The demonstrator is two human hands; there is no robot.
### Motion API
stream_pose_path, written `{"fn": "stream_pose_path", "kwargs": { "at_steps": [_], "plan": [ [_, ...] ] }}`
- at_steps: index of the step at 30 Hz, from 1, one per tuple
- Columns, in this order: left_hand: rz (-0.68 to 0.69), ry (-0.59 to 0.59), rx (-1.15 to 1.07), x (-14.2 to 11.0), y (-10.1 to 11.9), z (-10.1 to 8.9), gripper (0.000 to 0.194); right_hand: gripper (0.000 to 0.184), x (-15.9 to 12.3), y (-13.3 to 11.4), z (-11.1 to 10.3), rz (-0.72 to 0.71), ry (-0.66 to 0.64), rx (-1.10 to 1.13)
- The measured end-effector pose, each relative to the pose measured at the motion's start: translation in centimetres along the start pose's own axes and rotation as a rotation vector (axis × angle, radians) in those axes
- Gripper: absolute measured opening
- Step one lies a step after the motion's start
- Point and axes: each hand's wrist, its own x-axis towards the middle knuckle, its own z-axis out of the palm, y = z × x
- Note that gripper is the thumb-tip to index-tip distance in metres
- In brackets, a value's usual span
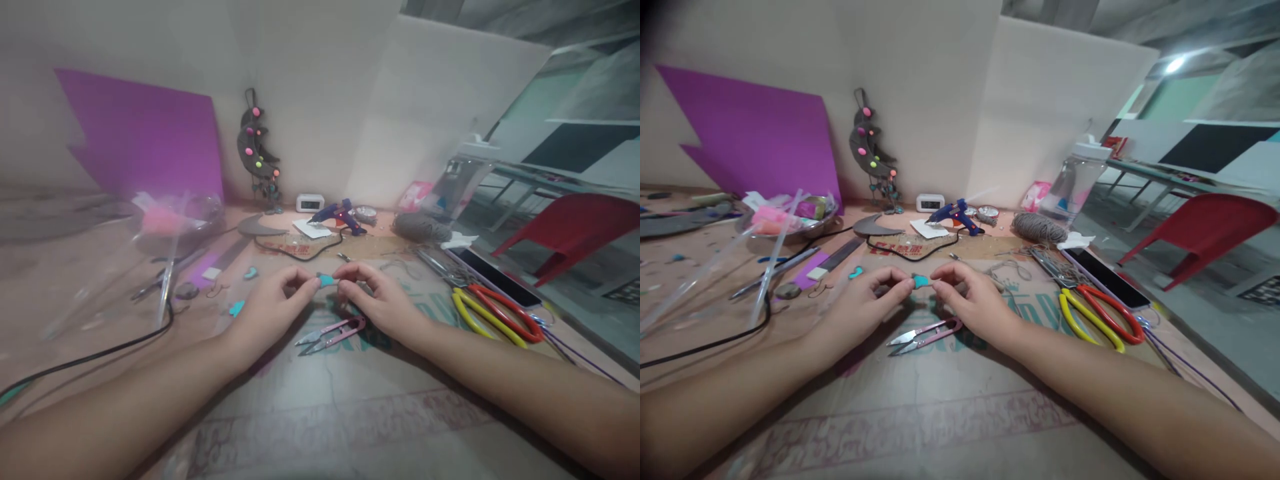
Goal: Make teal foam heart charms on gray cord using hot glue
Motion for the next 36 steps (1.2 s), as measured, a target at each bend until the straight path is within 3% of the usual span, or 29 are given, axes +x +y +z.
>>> {"fn": "stream_pose_path", "kwargs": {
  "at_steps": [5, 14, 28, 36],
  "plan": [
    [0.016, 0.000, -0.007, 0.08, -0.12, -0.01, 0.025, 0.029, -0.07, 0.19, -0.27, -0.041, -0.003, 0.007],
    [-0.024, -0.080, -0.012, 0.06, -0.10, 0.29, 0.023, 0.019, 0.19, -0.55, -0.23, -0.020, -0.013, -0.166],
    [-0.006, -0.109, -0.001, 0.26, -0.18, 0.29, 0.023, 0.018, 0.36, -0.22, -0.21, 0.029, -0.087, -0.154],
    [0.033, -0.079, -0.073, 0.13, -0.85, 0.28, 0.035, 0.013, 0.07, -0.16, -0.21, 0.038, -0.069, -0.113]
  ]
}}
